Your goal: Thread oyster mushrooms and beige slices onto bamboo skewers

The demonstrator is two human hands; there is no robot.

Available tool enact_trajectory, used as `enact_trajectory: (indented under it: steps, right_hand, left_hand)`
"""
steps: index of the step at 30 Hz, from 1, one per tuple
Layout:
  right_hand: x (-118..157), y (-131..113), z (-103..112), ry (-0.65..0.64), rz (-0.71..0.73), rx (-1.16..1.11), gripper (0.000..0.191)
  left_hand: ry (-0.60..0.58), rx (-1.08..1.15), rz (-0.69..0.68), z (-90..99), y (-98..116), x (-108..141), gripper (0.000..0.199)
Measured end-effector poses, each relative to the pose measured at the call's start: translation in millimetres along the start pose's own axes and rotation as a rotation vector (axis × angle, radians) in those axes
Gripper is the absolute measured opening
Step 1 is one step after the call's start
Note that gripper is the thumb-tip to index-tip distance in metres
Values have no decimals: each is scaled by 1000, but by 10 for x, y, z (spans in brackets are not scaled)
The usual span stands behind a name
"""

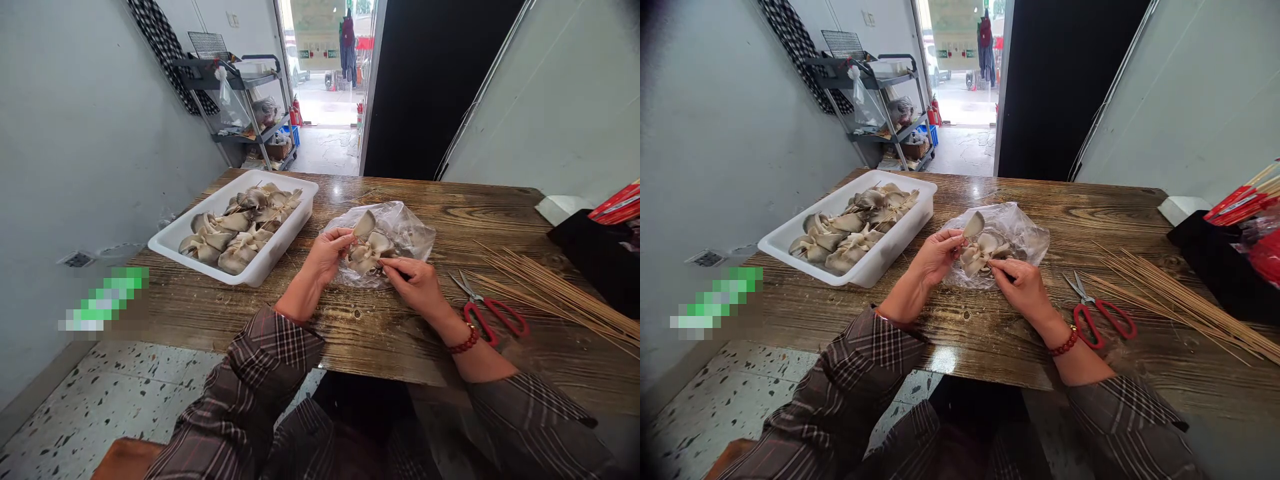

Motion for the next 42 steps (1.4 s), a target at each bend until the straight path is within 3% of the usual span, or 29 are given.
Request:
enact_trajectory:
  steps: [6, 12, 20, 31, 42]
  right_hand:
    - [9, 31, -28, -10, -21, -15, 21]
    - [14, 75, -48, 29, -56, -31, 18]
    - [-8, 48, -11, 10, -70, -56, 20]
    - [-9, 44, 2, -49, -81, -67, 23]
    - [14, 0, -10, 12, 9, 42, 25]
  left_hand:
    - [-45, -18, 2, -41, -30, 18, 21]
    - [-99, 16, 87, -115, -93, 65, 22]
    - [-169, 96, 159, -143, -92, 72, 37]
    - [-43, 76, 70, -69, -58, 30, 37]
    - [-49, 35, 22, -122, -94, 38, 30]
Point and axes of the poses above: each hand's wrist, its own x-axis away from the middle knuckle, its own z-axis out of the back of the hand, y = z × x, the point moved 1 cm from there along -x, towards the middle knuckle, and after that the axes turned 2 degrees about -x, right-handed, at the moved point
